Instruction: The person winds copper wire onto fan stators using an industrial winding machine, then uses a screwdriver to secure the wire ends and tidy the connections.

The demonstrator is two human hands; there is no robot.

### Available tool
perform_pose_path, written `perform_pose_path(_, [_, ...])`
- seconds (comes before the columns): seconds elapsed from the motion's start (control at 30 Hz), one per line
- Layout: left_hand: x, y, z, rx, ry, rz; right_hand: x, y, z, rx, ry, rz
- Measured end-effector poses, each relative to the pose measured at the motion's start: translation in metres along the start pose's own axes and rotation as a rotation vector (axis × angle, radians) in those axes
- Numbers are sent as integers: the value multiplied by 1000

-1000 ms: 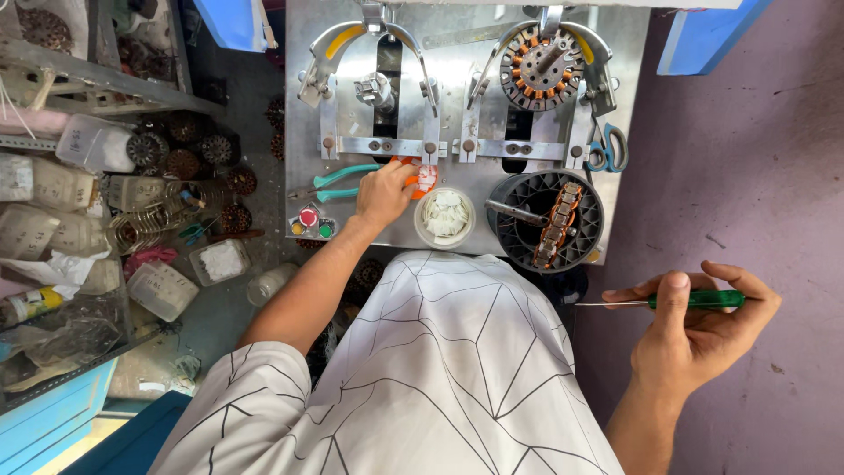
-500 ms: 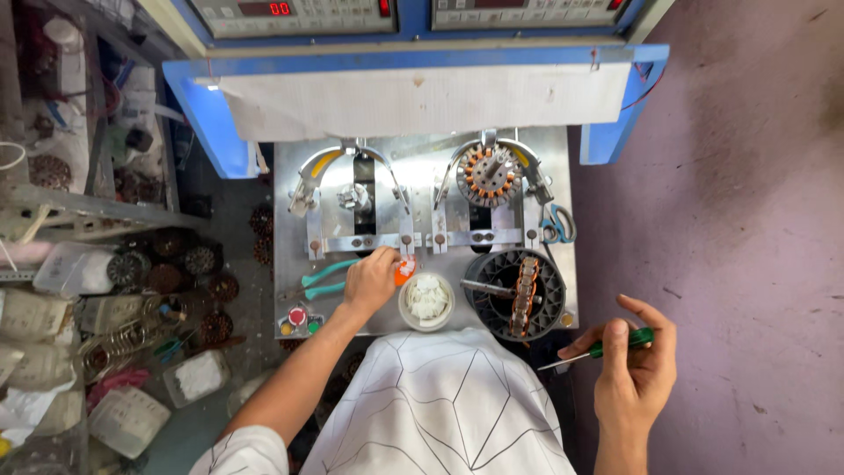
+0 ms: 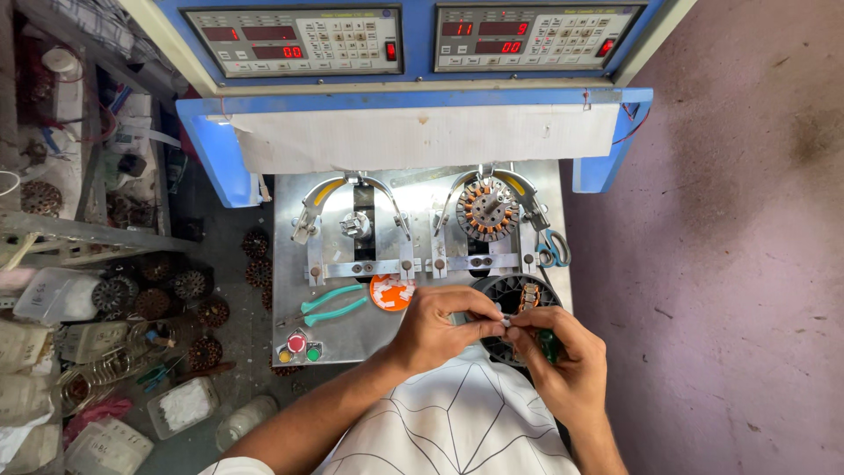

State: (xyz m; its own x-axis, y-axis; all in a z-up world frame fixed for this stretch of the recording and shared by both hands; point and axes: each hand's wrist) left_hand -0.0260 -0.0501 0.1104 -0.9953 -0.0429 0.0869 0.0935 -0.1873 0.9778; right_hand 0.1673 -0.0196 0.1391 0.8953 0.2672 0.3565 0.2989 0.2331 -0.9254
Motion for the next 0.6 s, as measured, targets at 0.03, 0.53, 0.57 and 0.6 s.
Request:
perform_pose_path(0.03, [-3,1,2,-5,5,-39,1,0,1,-6,13,-2])
perform_pose_path(0.53, [-35,-44,5,145,-197,-108,2,33,-35,-179,193,-53])
perform_pose_path(0.57, [-36,-51,7,97,-164,-77,3,35,-36,-189,214,-69])
perform_pose_path(0.6, [-38,-57,10,77,-146,-120,4,37,-37,-198,235,-82])
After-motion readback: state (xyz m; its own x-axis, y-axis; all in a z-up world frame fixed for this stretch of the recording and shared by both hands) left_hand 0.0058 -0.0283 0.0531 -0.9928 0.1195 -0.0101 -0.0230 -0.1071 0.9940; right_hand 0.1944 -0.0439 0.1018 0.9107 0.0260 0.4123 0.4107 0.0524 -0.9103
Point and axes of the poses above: each hand's wrist, its own z-axis towards the middle knuckle, its own x-axis out of the back of the hand, y = z × x, and after that the axes turned 1 degree about y, right-handed
